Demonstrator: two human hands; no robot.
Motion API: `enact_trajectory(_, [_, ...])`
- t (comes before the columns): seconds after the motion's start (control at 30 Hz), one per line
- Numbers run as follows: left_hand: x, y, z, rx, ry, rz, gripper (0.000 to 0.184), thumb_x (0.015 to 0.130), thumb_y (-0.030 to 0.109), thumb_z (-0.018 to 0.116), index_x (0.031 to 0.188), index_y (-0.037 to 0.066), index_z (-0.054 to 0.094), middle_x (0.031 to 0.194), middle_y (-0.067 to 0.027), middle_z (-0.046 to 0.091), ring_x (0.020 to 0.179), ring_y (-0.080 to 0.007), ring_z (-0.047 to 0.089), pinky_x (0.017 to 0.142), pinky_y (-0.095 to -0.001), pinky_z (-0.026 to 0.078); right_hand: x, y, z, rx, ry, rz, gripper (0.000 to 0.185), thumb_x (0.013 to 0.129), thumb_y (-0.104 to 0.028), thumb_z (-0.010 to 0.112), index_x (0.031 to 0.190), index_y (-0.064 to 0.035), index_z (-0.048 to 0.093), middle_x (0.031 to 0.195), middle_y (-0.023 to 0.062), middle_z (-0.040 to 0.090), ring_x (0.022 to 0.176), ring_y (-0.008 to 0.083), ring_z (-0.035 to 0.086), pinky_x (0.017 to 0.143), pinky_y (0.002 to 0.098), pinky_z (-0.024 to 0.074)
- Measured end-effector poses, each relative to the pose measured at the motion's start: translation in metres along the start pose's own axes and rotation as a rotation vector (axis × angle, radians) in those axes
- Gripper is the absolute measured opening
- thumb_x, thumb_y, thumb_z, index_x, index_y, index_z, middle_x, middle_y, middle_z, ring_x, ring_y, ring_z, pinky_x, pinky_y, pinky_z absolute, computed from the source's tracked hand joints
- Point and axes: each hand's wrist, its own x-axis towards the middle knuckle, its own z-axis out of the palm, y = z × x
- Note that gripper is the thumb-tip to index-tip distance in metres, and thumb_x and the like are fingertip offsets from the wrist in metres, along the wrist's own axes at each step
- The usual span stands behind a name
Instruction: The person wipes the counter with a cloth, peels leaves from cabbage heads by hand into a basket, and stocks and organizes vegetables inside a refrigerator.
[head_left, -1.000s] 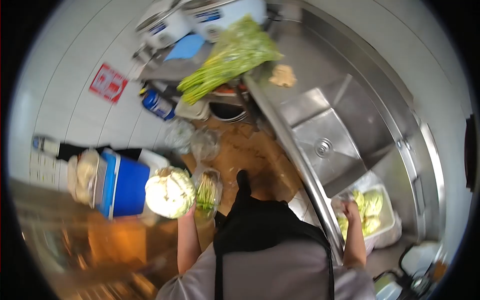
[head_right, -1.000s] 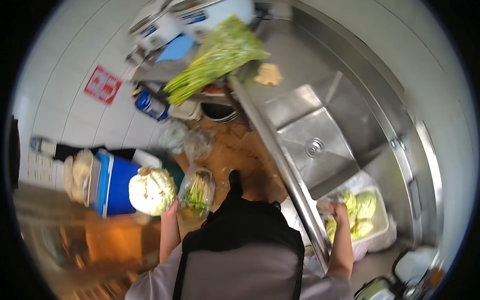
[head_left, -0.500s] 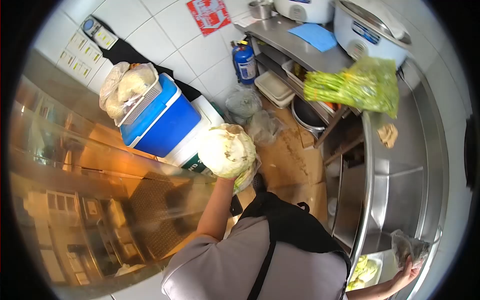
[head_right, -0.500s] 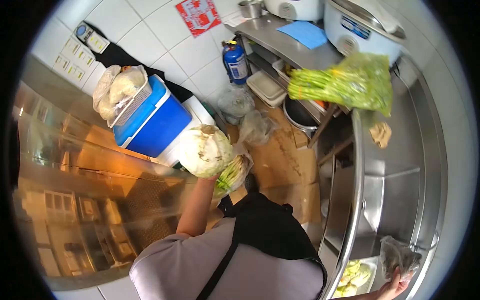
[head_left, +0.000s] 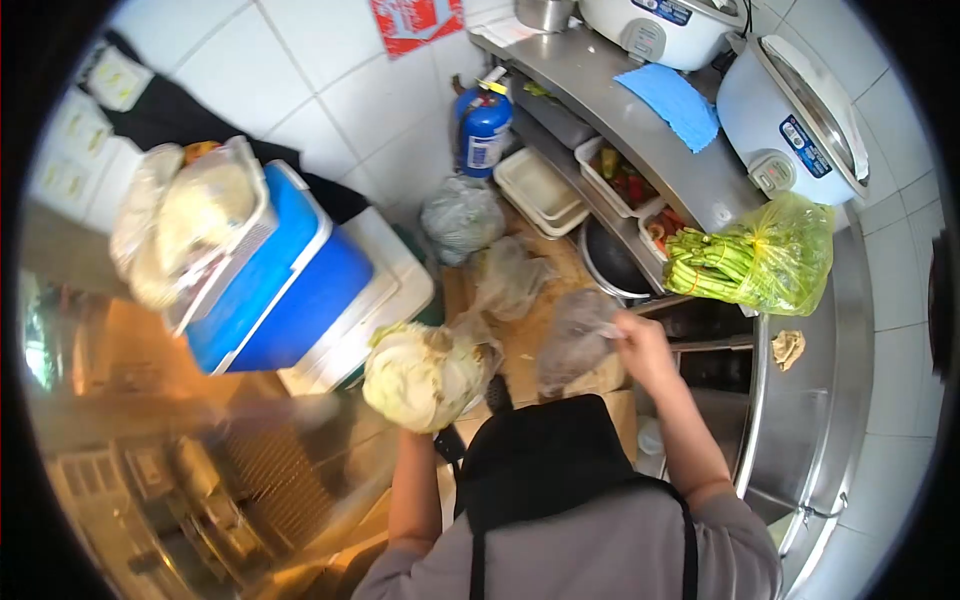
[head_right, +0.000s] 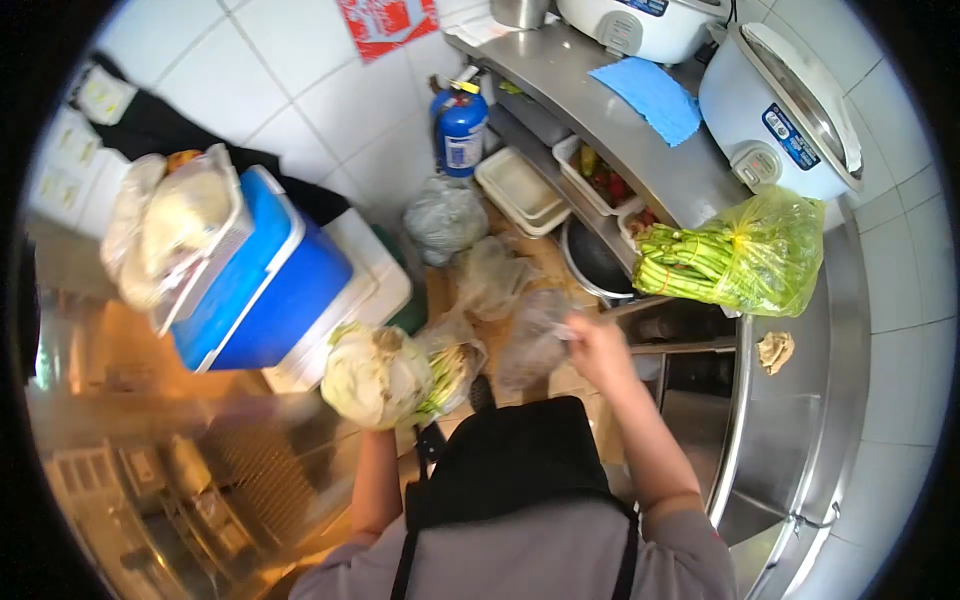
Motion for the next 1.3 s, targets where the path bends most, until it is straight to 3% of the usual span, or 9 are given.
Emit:
enact_trajectory(0.3, [0.066,-0.122,-0.14,0.026,0.263,-0.048,0.062,0.086,0.052,0.035,0.13,0.008,0.036,0.13,-0.0101,0.043,0.117,-0.0274,0.044,0.097,-0.0423,0.038,0.147,0.119,0.142,0.025,0.078,-0.083,0.014,0.068,0.011,0.047,0.076,-0.0006,0.043,0.071,0.0194,0.046,0.071,0.0435,0.047,0.073,0.045,0.0438])
enact_trajectory(0.47, [0.114,-0.216,-0.2,0.023,0.305,-0.153,0.066,0.084,0.054,0.035,0.131,0.008,0.035,0.13,-0.0105,0.042,0.117,-0.028,0.043,0.098,-0.0431,0.038,0.18,0.19,0.127,0.352,0.256,0.121,0.008,0.081,0.002,0.051,0.088,-0.0017,0.054,0.076,0.0023,0.058,0.069,0.0101,0.056,0.074,0.0263,0.0481])
enact_trajectory(0.53, [0.133,-0.247,-0.219,0.031,0.299,-0.2,0.067,0.083,0.055,0.036,0.131,0.008,0.035,0.131,-0.0107,0.042,0.117,-0.0282,0.043,0.098,-0.0434,0.037,0.2,0.234,0.103,0.461,0.495,-0.078,0.017,0.084,-0.007,0.052,0.099,0.0003,0.053,0.085,0.0056,0.06,0.078,0.013,0.058,0.073,0.0293,0.0486])
enact_trajectory(0.6, [0.149,-0.274,-0.233,0.038,0.285,-0.24,0.069,0.082,0.056,0.036,0.132,0.008,0.034,0.131,-0.0109,0.041,0.118,-0.0285,0.043,0.098,-0.0437,0.037,0.227,0.261,0.084,0.905,0.69,-0.009,0.025,0.087,-0.013,0.052,0.108,-0.0007,0.052,0.099,0.01,0.06,0.088,0.0184,0.059,0.076,0.0315,0.0489])
enact_trajectory(0.7, [0.164,-0.304,-0.242,0.043,0.281,-0.267,0.071,0.081,0.058,0.037,0.132,0.008,0.034,0.132,-0.0111,0.04,0.118,-0.0288,0.042,0.098,-0.0441,0.037,0.245,0.332,0.07,0.95,0.834,0.354,0.034,0.093,-0.021,0.042,0.12,-0.0011,0.045,0.114,0.0172,0.053,0.103,0.0286,0.052,0.09,0.0381,0.0426])
enact_trajectory(0.83, [0.179,-0.329,-0.242,0.064,0.288,-0.253,0.074,0.079,0.06,0.038,0.132,0.008,0.033,0.132,-0.0114,0.04,0.119,-0.0293,0.041,0.098,-0.0447,0.036,0.305,0.335,0.056,1.483,0.874,0.387,0.041,0.093,-0.028,0.042,0.12,0.0027,0.043,0.118,0.0189,0.051,0.112,0.033,0.047,0.096,0.0459,0.0374])
enact_trajectory(0.87, [0.181,-0.331,-0.242,0.066,0.294,-0.251,0.075,0.079,0.06,0.038,0.132,0.008,0.032,0.132,-0.0115,0.039,0.119,-0.0295,0.041,0.098,-0.0448,0.036,0.314,0.356,0.043,1.492,0.754,0.331,0.041,0.093,-0.029,0.044,0.119,0.0027,0.044,0.117,0.0187,0.052,0.11,0.032,0.049,0.095,0.0461,0.0384])
enact_trajectory(1.0, [0.19,-0.337,-0.24,0.091,0.298,-0.234,0.078,0.078,0.062,0.039,0.133,0.008,0.031,0.133,-0.0118,0.038,0.119,-0.0299,0.041,0.099,-0.0454,0.036,0.381,0.358,0.02,1.154,1.094,0.531,0.035,0.091,-0.02,0.046,0.118,0.0026,0.046,0.118,0.0176,0.053,0.106,0.0267,0.052,0.094,0.0373,0.0405])
enact_trajectory(1.3, [0.211,-0.345,-0.251,0.155,0.279,-0.224,0.084,0.074,0.066,0.04,0.134,0.008,0.029,0.135,-0.0125,0.036,0.121,-0.031,0.039,0.099,-0.0468,0.035,0.424,0.474,-0.129,0.555,1.202,0.323,0.041,0.089,-0.028,0.049,0.119,-0.0008,0.048,0.112,0.0152,0.055,0.099,0.0235,0.054,0.087,0.0347,0.042])
